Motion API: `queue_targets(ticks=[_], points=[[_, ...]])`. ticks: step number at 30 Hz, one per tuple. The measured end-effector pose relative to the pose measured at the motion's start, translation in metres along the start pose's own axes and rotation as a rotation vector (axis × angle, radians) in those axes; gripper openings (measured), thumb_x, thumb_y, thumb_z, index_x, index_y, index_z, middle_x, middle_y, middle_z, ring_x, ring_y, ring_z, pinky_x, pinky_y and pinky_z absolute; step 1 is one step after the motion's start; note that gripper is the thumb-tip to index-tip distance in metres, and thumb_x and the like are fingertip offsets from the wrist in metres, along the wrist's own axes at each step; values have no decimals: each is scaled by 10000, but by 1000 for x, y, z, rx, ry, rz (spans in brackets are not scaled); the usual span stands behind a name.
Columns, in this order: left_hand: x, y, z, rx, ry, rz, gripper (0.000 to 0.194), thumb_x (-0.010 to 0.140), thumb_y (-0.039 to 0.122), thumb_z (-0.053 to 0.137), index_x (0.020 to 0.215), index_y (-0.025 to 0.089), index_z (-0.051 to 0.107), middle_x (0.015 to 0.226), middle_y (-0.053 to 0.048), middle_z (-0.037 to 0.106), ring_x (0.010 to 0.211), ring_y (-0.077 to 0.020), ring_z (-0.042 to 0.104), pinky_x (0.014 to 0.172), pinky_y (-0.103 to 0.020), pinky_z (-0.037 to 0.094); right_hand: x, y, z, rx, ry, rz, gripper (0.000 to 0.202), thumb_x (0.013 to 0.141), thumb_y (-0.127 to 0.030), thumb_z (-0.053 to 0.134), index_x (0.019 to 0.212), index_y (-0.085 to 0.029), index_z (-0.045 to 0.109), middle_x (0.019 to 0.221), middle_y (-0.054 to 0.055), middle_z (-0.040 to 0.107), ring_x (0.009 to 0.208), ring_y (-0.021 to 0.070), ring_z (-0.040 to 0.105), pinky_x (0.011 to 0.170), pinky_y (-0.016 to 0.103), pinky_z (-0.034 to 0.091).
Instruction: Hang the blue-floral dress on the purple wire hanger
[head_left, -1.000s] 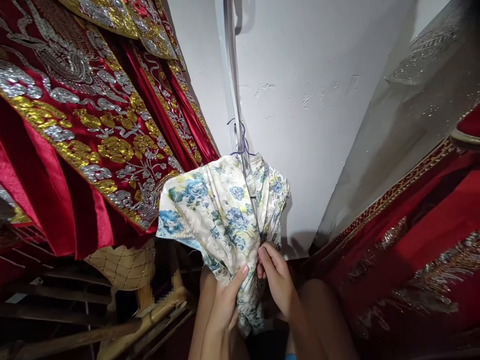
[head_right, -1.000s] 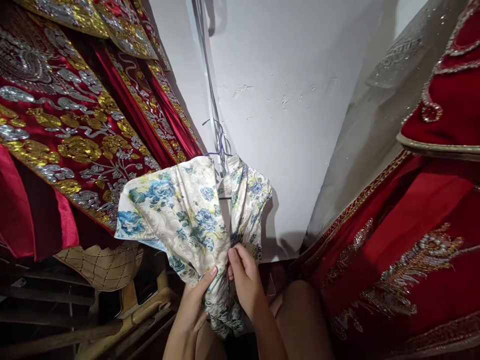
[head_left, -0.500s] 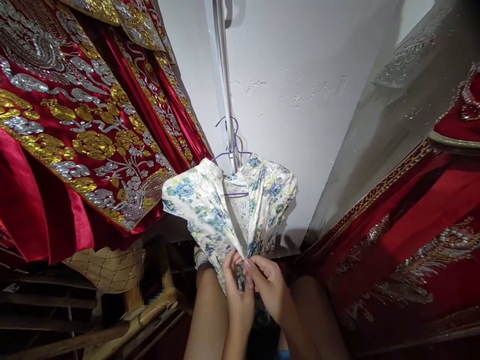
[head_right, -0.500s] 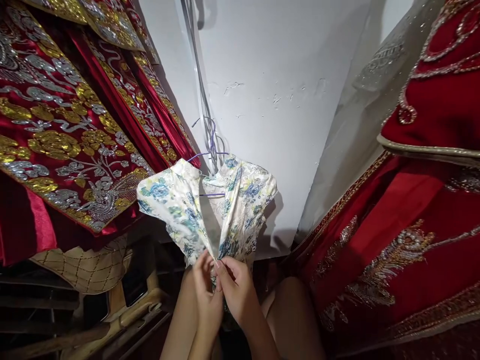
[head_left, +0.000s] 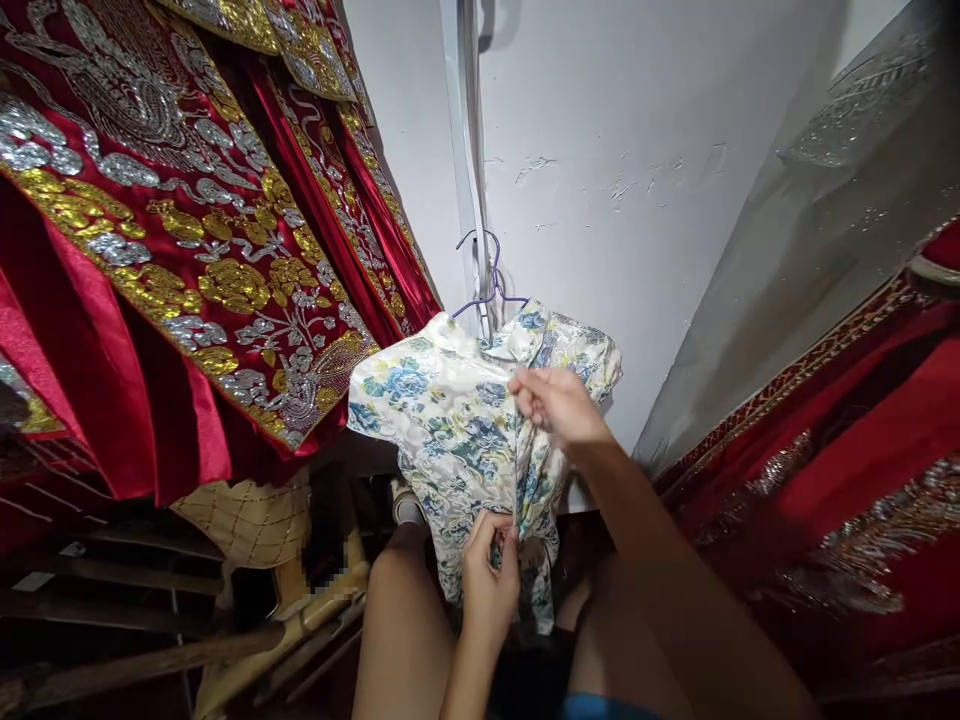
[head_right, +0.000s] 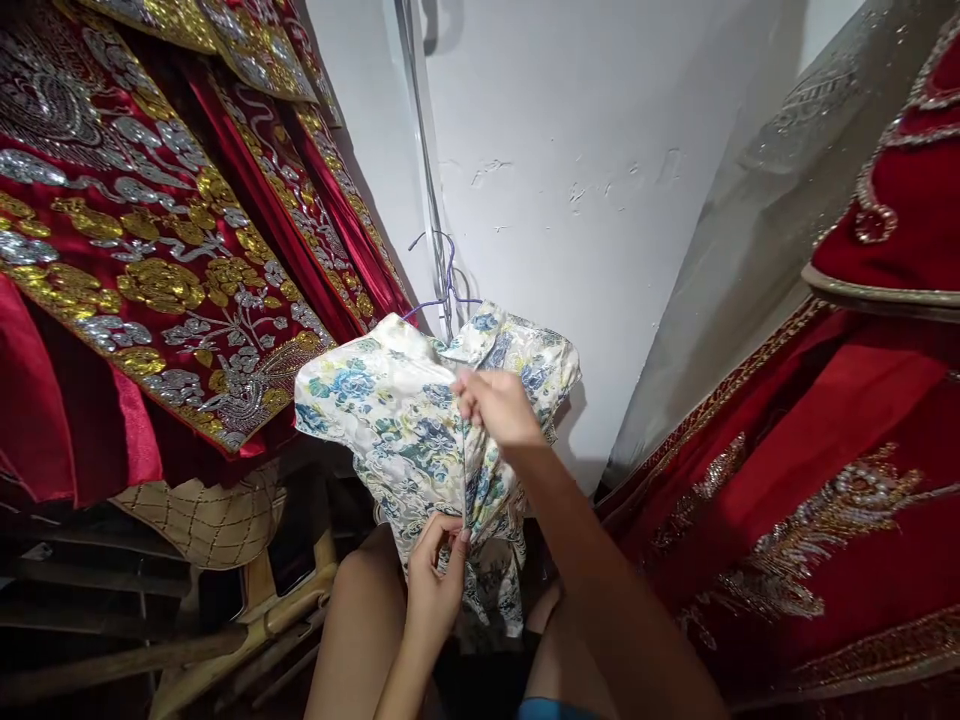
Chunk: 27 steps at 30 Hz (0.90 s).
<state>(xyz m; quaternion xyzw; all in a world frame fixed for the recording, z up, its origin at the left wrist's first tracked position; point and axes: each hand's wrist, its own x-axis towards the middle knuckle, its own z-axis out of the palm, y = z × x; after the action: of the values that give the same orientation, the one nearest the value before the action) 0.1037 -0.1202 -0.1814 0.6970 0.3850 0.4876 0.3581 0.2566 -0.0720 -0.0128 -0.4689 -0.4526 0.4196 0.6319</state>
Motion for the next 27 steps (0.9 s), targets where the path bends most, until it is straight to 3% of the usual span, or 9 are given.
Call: queue_targets(ticks=[5, 8, 10, 12, 15, 18, 21, 23, 27], points=[[18, -11, -1, 58, -149, 44, 175, 939, 244, 475, 802, 193, 572, 800, -53, 563, 738, -189, 548, 667, -268, 418, 37, -26, 11, 39, 81, -197, 354, 845, -479, 665, 724, -148, 634, 511, -33, 534, 418, 58, 384, 424, 213, 280], [49, -9, -13, 137, -303, 82, 182, 900, 183, 466, 760, 189, 581, 730, -39, 570, 672, -182, 539, 622, -272, 411, 35, -20, 14, -26, 69, -220, 350, 879, -476, 606, 730, -160, 623, 498, -36, 538, 413, 66, 389, 437, 213, 290], [78, 8, -28, 184, -351, 149, 176, 899, 176, 480, 783, 186, 613, 710, -29, 585, 668, -179, 550, 637, -279, 430, 30, -13, 14, -92, 36, -237, 341, 897, -469, 579, 741, -169, 615, 489, -38, 537, 426, 79, 413, 449, 214, 297], [108, 34, -44, 135, -226, 235, 172, 931, 210, 512, 1029, 191, 651, 887, -54, 663, 808, -189, 620, 756, -303, 488, 24, -10, 15, -150, 11, -271, 338, 915, -467, 558, 739, -181, 596, 485, -42, 525, 439, 90, 428, 460, 218, 302], [148, 80, -61, 41, 78, 414, 342, 945, 257, 561, 1283, 204, 568, 939, -46, 671, 837, -169, 636, 817, -309, 509, 17, -13, 17, -190, -35, -298, 358, 935, -486, 534, 722, -199, 558, 489, -53, 486, 439, 96, 405, 460, 229, 283], [175, 111, -63, 187, 62, 559, 226, 966, 285, 545, 1140, 189, 652, 950, -54, 687, 814, -156, 625, 789, -287, 495, 16, -16, 18, -234, -57, -329, 354, 944, -482, 520, 725, -205, 547, 504, -53, 461, 457, 102, 384, 467, 239, 265], [185, 124, -57, 363, 45, 644, 179, 986, 272, 506, 947, 169, 648, 871, -49, 673, 800, -160, 610, 767, -276, 462, 24, -5, 14, -327, 25, -355, 334, 930, -467, 534, 723, -205, 553, 545, -41, 466, 493, 108, 373, 485, 247, 254], [187, 127, -60, 404, 115, 665, 175, 992, 262, 487, 927, 167, 619, 850, -44, 651, 797, -159, 596, 762, -274, 445, 30, 13, 10, -398, 95, -349, 331, 911, -453, 551, 696, -202, 548, 561, -37, 461, 514, 110, 366, 498, 249, 244], [202, 118, -97, 232, 491, 564, 166, 984, 269, 494, 913, 170, 605, 843, -28, 612, 791, -143, 561, 749, -268, 426, 31, 57, 3, -463, 89, -252, 368, 873, -415, 558, 586, -203, 468, 516, -46, 377, 521, 107, 344, 507, 251, 227]])
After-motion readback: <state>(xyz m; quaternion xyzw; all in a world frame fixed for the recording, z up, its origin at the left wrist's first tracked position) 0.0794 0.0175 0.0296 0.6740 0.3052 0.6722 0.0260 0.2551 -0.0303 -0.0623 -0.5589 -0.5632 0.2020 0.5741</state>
